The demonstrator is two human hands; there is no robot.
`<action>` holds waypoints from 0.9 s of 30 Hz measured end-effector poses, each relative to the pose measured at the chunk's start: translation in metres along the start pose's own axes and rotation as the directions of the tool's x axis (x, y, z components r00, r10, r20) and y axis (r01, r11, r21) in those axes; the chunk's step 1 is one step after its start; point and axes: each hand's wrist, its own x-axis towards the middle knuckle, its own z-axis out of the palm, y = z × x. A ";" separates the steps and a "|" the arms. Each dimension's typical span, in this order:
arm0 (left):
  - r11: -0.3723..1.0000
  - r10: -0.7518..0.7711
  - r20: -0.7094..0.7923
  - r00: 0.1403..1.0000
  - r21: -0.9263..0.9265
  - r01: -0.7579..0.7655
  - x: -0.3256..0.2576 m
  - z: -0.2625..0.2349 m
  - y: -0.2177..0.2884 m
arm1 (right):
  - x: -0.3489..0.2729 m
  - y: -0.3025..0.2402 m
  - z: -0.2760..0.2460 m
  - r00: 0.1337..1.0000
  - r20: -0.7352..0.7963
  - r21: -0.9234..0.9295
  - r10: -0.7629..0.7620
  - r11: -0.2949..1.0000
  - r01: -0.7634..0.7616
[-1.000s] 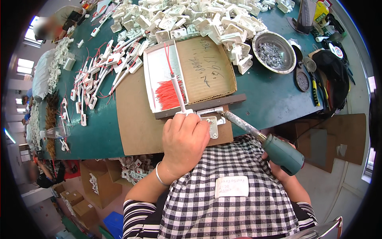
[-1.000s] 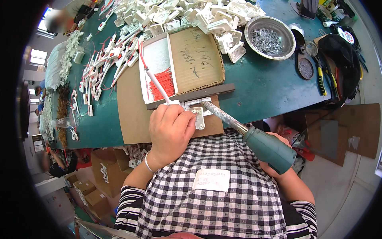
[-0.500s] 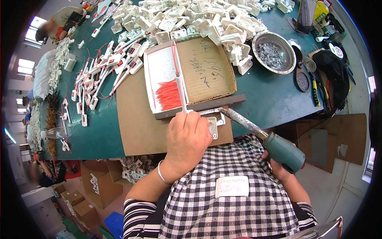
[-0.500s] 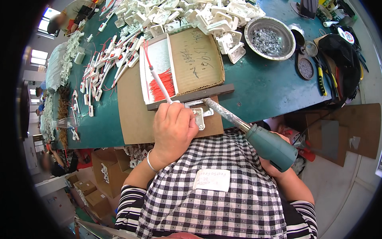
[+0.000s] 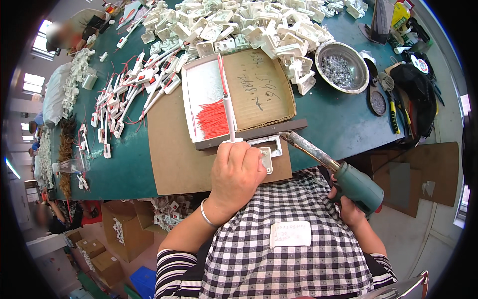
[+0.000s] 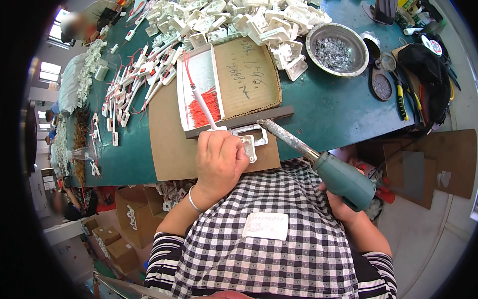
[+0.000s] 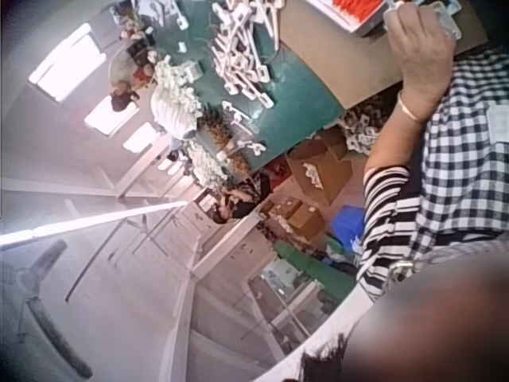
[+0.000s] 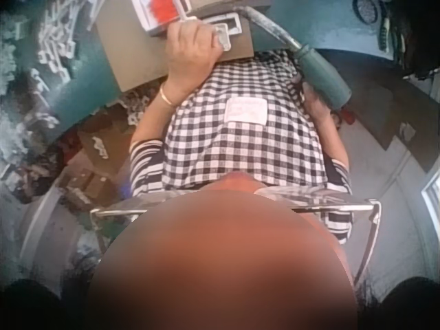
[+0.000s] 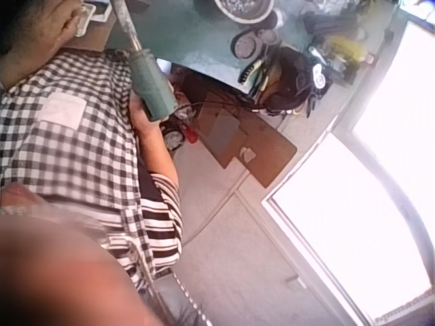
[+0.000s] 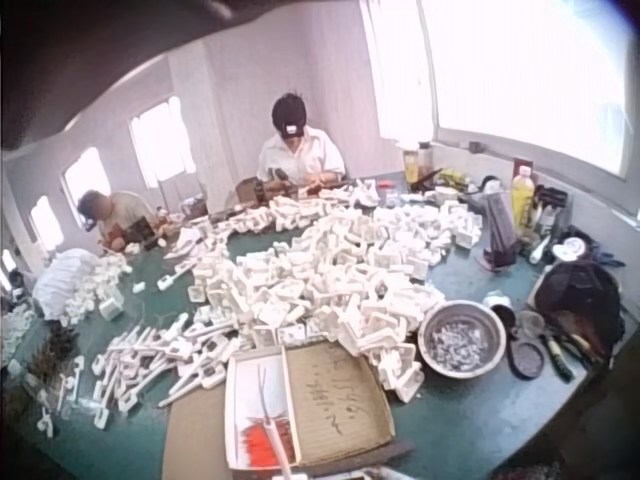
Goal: The person solders red wires into small electronic components at a workbench using a soldering iron.
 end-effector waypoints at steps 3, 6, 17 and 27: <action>0.997 0.025 -0.029 0.999 -0.069 -0.027 -0.003 -0.006 -0.005 | -0.001 0.000 -0.002 1.000 0.018 -0.019 0.015 1.000 -0.015; 0.998 0.014 -0.022 1.000 -0.054 -0.015 -0.009 -0.023 -0.013 | -0.006 -0.002 -0.009 0.991 0.046 0.019 0.128 0.991 -0.129; 0.976 -0.208 0.205 0.956 -0.021 0.217 -0.010 -0.018 -0.001 | -0.021 -0.010 -0.003 0.983 -0.097 0.227 0.158 0.965 -0.133; 0.922 -0.218 0.024 0.976 -0.322 0.214 -0.005 -0.027 -0.018 | -0.036 -0.035 0.004 0.957 -0.277 0.236 0.083 0.972 -0.016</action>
